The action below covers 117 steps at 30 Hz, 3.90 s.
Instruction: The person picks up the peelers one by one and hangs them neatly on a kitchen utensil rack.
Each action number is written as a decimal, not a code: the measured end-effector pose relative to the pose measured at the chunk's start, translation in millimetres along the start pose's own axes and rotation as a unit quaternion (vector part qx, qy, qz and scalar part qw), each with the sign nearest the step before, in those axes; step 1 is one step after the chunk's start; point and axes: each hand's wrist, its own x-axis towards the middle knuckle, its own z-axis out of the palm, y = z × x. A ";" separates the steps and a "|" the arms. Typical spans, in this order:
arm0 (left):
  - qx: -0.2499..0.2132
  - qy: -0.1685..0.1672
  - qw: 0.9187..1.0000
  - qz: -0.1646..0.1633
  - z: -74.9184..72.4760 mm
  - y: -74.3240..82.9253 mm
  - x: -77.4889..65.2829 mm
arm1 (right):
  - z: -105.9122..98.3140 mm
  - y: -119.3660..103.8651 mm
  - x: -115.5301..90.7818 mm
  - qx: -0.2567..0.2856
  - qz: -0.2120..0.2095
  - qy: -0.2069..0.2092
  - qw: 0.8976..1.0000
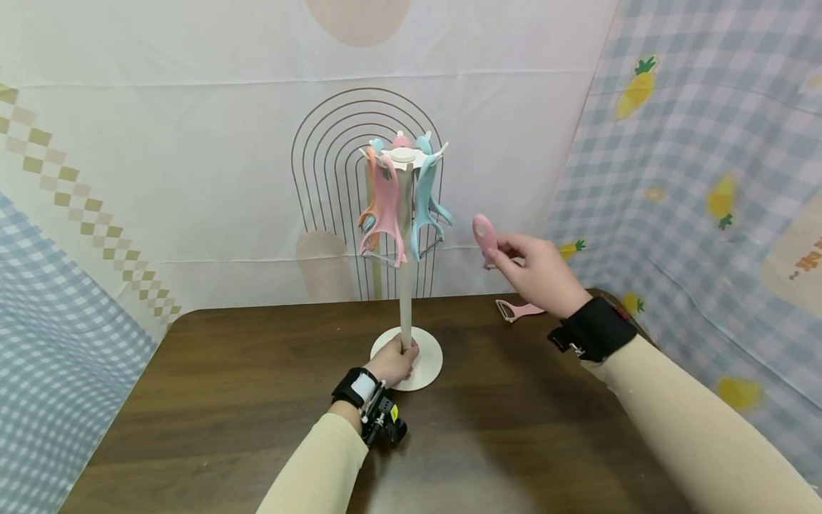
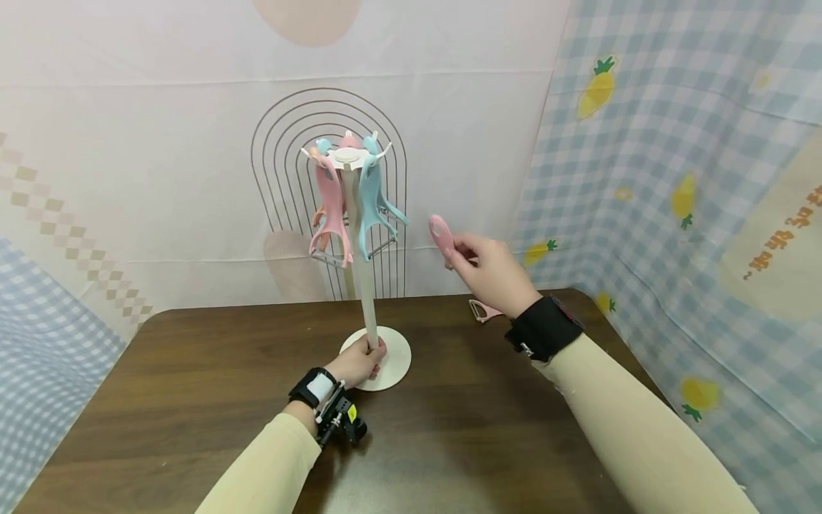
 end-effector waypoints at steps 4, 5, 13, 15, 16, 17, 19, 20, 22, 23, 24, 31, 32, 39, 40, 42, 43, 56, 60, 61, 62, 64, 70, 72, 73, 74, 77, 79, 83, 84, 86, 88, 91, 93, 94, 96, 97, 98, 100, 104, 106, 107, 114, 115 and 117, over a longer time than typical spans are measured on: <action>0.010 0.001 1.000 0.005 0.4 0.0 0.7 | -6.7 -28.3 11.0 0.014 -0.034 0.081 0.996; 0.013 0.002 1.000 0.006 0.4 -0.2 0.9 | -8.1 -34.4 14.5 0.014 -0.042 0.096 0.994; 0.031 0.011 0.999 0.011 -0.4 -2.9 0.7 | -12.2 -64.3 43.4 0.006 -0.066 0.131 0.989; 0.033 0.012 0.999 0.014 -0.9 -3.2 0.5 | -12.2 -70.5 50.1 0.007 -0.069 0.134 0.989; 0.034 0.013 0.999 0.013 -1.1 -3.1 0.3 | -12.0 -73.8 53.3 0.009 -0.071 0.137 0.988; 0.034 0.014 0.999 0.012 -1.5 -2.8 0.0 | -11.8 -77.2 56.2 0.008 -0.072 0.141 0.987; 0.035 0.015 0.999 0.011 -2.2 -2.2 -1.1 | -11.2 -83.6 60.4 0.007 -0.075 0.149 0.986; 0.034 0.015 0.999 0.010 -2.6 -2.0 -1.8 | -10.7 -86.4 61.3 0.009 -0.075 0.152 0.985; 0.031 0.016 0.999 0.006 -2.7 -1.6 -2.4 | -9.6 -90.4 61.6 0.007 -0.079 0.160 0.984; 0.029 0.014 0.999 0.005 -2.6 -1.5 -2.7 | -9.1 -91.6 61.2 0.004 -0.081 0.163 0.983; 0.028 0.014 1.000 0.003 -2.4 -1.5 -2.6 | -8.7 -92.3 60.8 0.003 -0.084 0.167 0.982; 0.028 0.012 1.000 0.005 -2.0 -1.2 -0.8 | -8.5 -94.0 61.8 -0.007 -0.084 0.177 0.981; 0.029 0.012 0.999 0.004 -1.9 -1.1 -0.9 | -8.3 -94.5 61.7 -0.008 -0.081 0.174 0.981; 0.028 0.013 1.000 0.004 0.7 0.1 -0.9 | -7.6 -95.6 59.7 -0.021 -0.084 0.175 0.981; 0.028 0.013 1.000 0.004 0.9 0.2 -0.6 | -7.8 -95.8 60.0 -0.025 -0.086 0.176 0.980; 0.029 0.013 0.999 0.003 1.0 0.7 -0.5 | -7.8 -96.2 60.5 -0.035 -0.090 0.175 0.980; 0.029 0.014 0.999 0.001 0.7 0.9 -0.5 | -7.7 -96.5 60.6 -0.039 -0.092 0.173 0.980; 0.023 0.007 1.000 -0.003 -0.5 -0.7 0.3 | -2.8 -94.4 57.8 -0.058 -0.102 0.161 0.980; 0.026 0.007 1.000 -0.005 -0.5 -3.2 2.9 | -1.3 -93.5 56.5 -0.059 -0.107 0.155 0.980; 0.027 0.006 1.000 -0.006 -0.4 -3.4 3.5 | -0.7 -93.0 56.1 -0.059 -0.108 0.154 0.980; 0.028 0.006 1.000 -0.005 -0.5 -3.7 3.7 | -0.4 -92.8 55.6 -0.061 -0.110 0.153 0.980; 0.029 0.004 1.000 -0.005 -0.7 -3.2 3.7 | 0.3 -92.0 54.4 -0.064 -0.112 0.152 0.980; 0.032 0.003 0.999 -0.001 -0.5 -2.7 4.1 | -0.2 -84.2 51.0 -0.071 -0.098 0.137 0.983; 0.030 0.003 1.000 0.001 -0.5 -3.1 5.1 | -0.6 -78.3 50.0 -0.075 -0.085 0.129 0.985; 0.028 0.003 1.000 0.004 -0.4 -3.1 5.1 | -0.6 -74.8 49.1 -0.079 -0.077 0.123 0.986; 0.027 0.003 1.000 0.007 -0.4 -3.1 5.0 | -0.4 -70.6 48.2 -0.085 -0.068 0.118 0.987; 0.022 0.003 1.000 0.014 -0.2 -2.1 3.8 | 1.9 -55.0 45.2 -0.097 -0.034 0.093 0.990; 0.020 0.002 1.000 0.019 0.0 -1.7 3.0 | 4.3 -40.7 42.8 -0.104 -0.008 0.071 0.992; 0.014 0.004 1.000 0.016 0.8 -1.1 2.2 | 10.3 -4.4 37.9 -0.110 0.056 0.029 0.992; 0.014 0.006 1.000 0.016 0.9 -1.0 2.1 | 11.5 6.0 36.1 -0.116 0.077 0.019 0.990; 0.017 0.008 1.000 0.016 1.0 -0.4 2.5 | 13.0 25.8 31.3 -0.130 0.123 0.002 0.984; 0.029 0.011 0.999 0.018 1.0 0.0 2.4 | 13.6 45.8 24.1 -0.144 0.173 -0.018 0.974; 0.045 0.012 0.999 0.023 0.0 1.2 1.2 | 16.2 77.1 10.5 -0.163 0.231 -0.043 0.958; 0.054 0.012 0.998 0.022 -0.5 1.9 -0.3 | 19.8 97.5 0.5 -0.170 0.277 -0.065 0.943; 0.055 0.012 0.998 0.022 -0.9 2.4 -1.1 | 22.2 107.4 -4.4 -0.175 0.301 -0.076 0.934; 0.056 0.011 0.998 0.021 -1.2 3.3 -2.4 | 26.4 124.3 -13.7 -0.184 0.350 -0.099 0.913; 0.057 0.011 0.998 0.020 -1.5 3.2 -2.5 | 28.9 131.6 -17.5 -0.187 0.375 -0.110 0.901; 0.058 0.010 0.998 0.020 -1.9 3.1 -2.5 | 31.0 137.3 -21.0 -0.192 0.393 -0.119 0.892; 0.058 0.008 0.998 0.020 -2.5 3.1 -2.6 | 35.1 144.8 -26.2 -0.198 0.421 -0.134 0.875; 0.064 0.008 0.998 0.017 -2.6 2.7 -2.1 | 41.0 147.7 -31.5 -0.205 0.448 -0.150 0.857; 0.066 0.011 0.998 0.014 -2.4 3.2 -1.6 | 44.7 150.0 -32.0 -0.206 0.458 -0.153 0.851; 0.068 0.013 0.998 0.014 -2.3 3.3 -1.2 | 46.7 151.6 -31.7 -0.204 0.463 -0.155 0.848; 0.087 0.020 0.996 0.017 -1.9 0.2 3.1 | 67.4 168.3 -23.1 -0.192 0.485 -0.171 0.836; 0.090 0.021 0.996 0.017 -2.0 -1.1 3.7 | 70.0 168.2 -21.7 -0.191 0.485 -0.174 0.835; 0.092 0.023 0.995 0.015 -2.1 -2.8 4.8 | 74.2 166.6 -19.4 -0.190 0.475 -0.186 0.839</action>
